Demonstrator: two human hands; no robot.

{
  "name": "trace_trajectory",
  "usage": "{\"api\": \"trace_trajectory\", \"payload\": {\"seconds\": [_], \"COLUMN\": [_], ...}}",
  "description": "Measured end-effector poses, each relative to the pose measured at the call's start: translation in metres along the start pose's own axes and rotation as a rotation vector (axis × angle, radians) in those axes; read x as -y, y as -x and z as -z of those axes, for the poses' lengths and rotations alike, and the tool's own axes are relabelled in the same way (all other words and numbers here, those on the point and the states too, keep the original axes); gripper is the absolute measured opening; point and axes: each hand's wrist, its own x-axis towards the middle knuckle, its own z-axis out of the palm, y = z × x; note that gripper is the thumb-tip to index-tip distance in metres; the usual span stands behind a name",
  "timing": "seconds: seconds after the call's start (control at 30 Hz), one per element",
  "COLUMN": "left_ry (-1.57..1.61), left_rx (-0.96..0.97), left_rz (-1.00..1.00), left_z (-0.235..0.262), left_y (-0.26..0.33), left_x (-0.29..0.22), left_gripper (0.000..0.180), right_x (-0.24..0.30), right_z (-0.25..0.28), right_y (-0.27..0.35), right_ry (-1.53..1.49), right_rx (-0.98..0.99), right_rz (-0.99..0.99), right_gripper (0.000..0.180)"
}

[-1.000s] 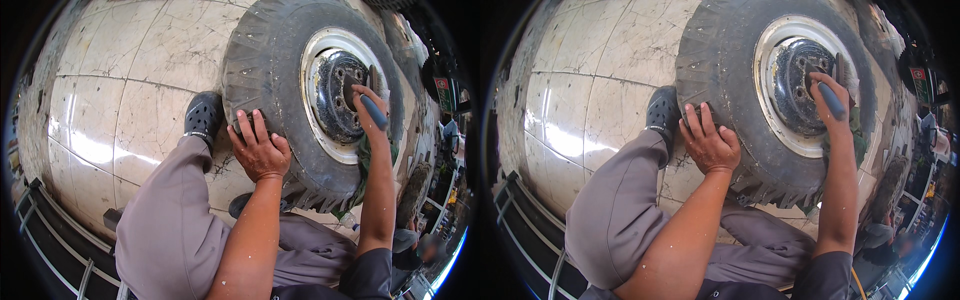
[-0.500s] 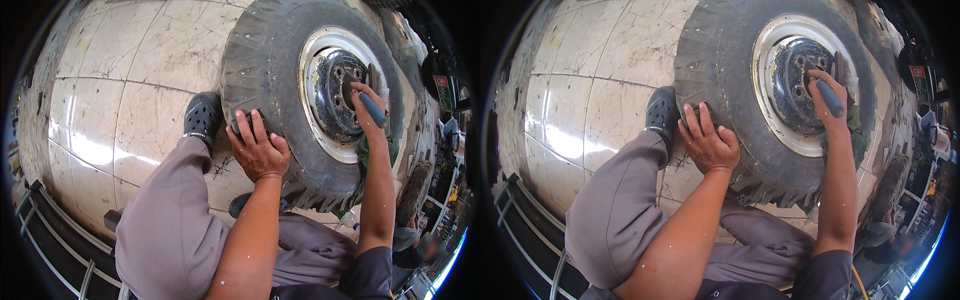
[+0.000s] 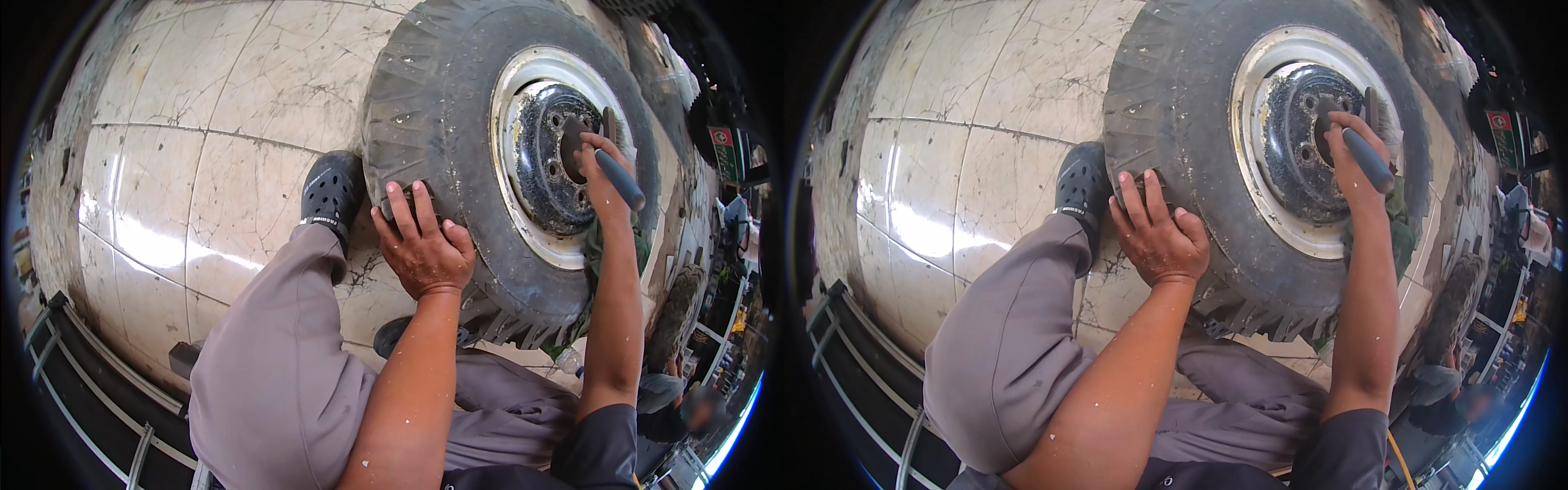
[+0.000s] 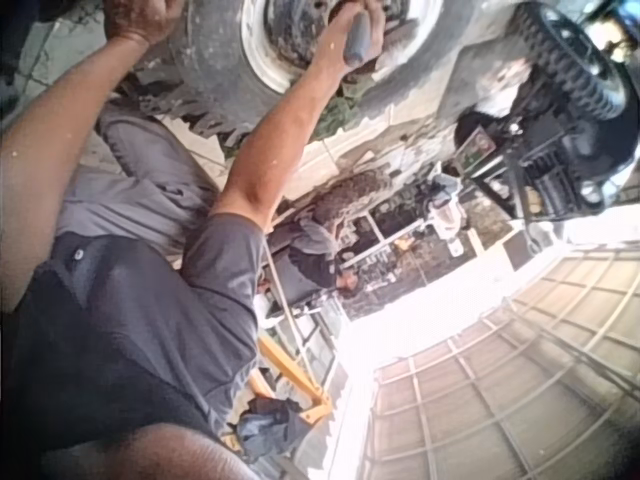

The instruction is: The person sits on the floor and uses a tire iron to pry the bead of a large tire off the rim. They systematically work the tool around the circumference of the wheel to loosen the tire from the rim.

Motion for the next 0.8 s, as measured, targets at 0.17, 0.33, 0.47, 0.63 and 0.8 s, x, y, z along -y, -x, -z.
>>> {"api": "trace_trajectory", "payload": {"seconds": [0.17, 0.33, 0.47, 0.63, 0.8], "left_ry": [0.011, 0.007, 0.004, 0.010, 0.014], "left_rx": [-0.001, -0.001, 0.004, 0.005, 0.003], "left_rz": [-0.001, -0.001, 0.002, 0.005, 0.008], "left_z": [-0.001, -0.002, -0.001, -0.002, -0.002], "left_y": [0.000, 0.000, 0.000, 0.001, 0.002], "left_x": [-0.001, 0.000, -0.001, 0.000, 0.000], "left_gripper": [0.068, 0.069, 0.069, 0.070, 0.070], "right_x": [-0.006, 0.002, 0.006, 0.011, 0.011], "right_z": [0.004, 0.001, 0.006, 0.009, 0.014], "right_y": [-0.003, -0.003, -0.003, 0.006, 0.012], "right_ry": [0.146, 0.128, 0.226, 0.228, 0.228], "right_rx": [0.075, 0.067, 0.120, 0.185, 0.180], "right_rz": [0.111, 0.050, 0.134, 0.264, 0.275], "right_gripper": [0.021, 0.022, 0.021, 0.020, 0.019]}}
